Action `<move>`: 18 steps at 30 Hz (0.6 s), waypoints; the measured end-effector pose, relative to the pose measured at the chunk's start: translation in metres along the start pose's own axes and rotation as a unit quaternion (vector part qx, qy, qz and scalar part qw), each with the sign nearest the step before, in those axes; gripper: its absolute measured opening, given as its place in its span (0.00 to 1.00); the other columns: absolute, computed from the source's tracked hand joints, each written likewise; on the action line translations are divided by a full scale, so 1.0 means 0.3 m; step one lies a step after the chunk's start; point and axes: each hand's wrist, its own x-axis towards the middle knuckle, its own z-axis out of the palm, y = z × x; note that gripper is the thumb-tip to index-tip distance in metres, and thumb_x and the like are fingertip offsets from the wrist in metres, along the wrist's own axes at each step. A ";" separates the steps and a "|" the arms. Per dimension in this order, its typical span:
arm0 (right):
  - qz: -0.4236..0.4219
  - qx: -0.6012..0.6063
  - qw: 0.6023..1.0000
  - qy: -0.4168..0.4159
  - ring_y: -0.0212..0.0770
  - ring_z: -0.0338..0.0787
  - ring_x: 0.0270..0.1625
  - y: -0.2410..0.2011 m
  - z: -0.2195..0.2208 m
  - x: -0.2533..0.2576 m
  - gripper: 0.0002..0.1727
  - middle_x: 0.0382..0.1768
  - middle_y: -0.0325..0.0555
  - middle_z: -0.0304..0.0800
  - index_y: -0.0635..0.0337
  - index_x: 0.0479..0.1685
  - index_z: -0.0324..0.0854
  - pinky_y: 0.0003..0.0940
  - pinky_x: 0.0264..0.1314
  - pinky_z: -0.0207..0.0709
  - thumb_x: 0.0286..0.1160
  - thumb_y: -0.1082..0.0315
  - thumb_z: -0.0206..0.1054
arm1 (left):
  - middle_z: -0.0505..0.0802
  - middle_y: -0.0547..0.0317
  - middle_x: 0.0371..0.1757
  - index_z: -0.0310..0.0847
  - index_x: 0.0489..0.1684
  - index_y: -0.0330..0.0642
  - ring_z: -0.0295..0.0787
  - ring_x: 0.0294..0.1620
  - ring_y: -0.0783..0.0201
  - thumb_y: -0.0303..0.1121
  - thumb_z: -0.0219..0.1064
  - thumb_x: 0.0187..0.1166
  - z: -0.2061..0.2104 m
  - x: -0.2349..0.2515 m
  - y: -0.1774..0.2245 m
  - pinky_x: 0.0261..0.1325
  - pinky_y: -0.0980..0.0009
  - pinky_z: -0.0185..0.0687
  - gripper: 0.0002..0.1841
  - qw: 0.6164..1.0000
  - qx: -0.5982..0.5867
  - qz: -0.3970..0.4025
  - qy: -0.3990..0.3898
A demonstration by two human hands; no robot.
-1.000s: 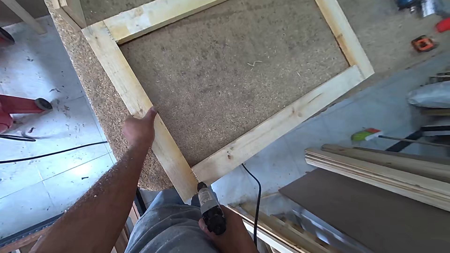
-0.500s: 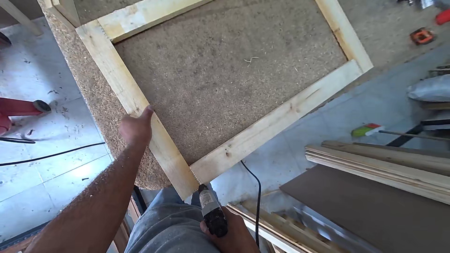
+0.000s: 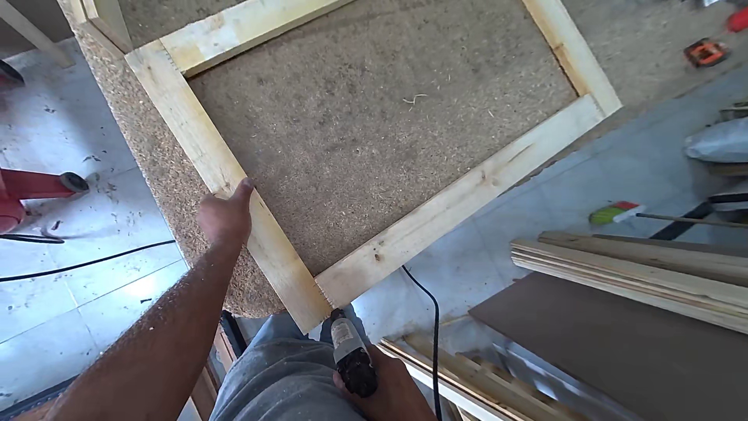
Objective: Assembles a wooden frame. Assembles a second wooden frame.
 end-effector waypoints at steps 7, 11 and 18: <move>0.005 -0.004 1.000 0.002 0.46 0.95 0.48 -0.010 -0.009 -0.004 0.35 0.42 0.48 0.95 0.55 0.60 0.84 0.49 0.55 0.86 0.60 0.39 0.80 | 0.93 0.39 0.43 0.86 0.49 0.39 0.91 0.52 0.38 0.77 0.71 0.60 0.005 0.005 -0.004 0.54 0.32 0.81 0.44 1.000 0.002 0.001 0.006; -0.037 0.043 0.998 0.035 0.43 0.95 0.50 -0.036 -0.036 -0.017 0.35 0.44 0.46 0.96 0.54 0.66 0.83 0.48 0.58 0.86 0.62 0.42 0.80 | 0.93 0.38 0.43 0.86 0.50 0.38 0.91 0.52 0.37 0.76 0.71 0.61 -0.002 0.006 0.002 0.54 0.32 0.81 0.43 1.000 0.001 -0.004 0.000; -0.090 0.047 0.993 0.055 0.38 0.94 0.48 -0.126 -0.037 0.080 0.32 0.42 0.42 0.94 0.54 0.60 0.83 0.43 0.53 0.87 0.68 0.38 0.73 | 0.93 0.38 0.45 0.86 0.51 0.38 0.91 0.53 0.37 0.76 0.70 0.62 -0.003 0.008 0.002 0.56 0.31 0.81 0.43 1.000 0.004 0.001 -0.004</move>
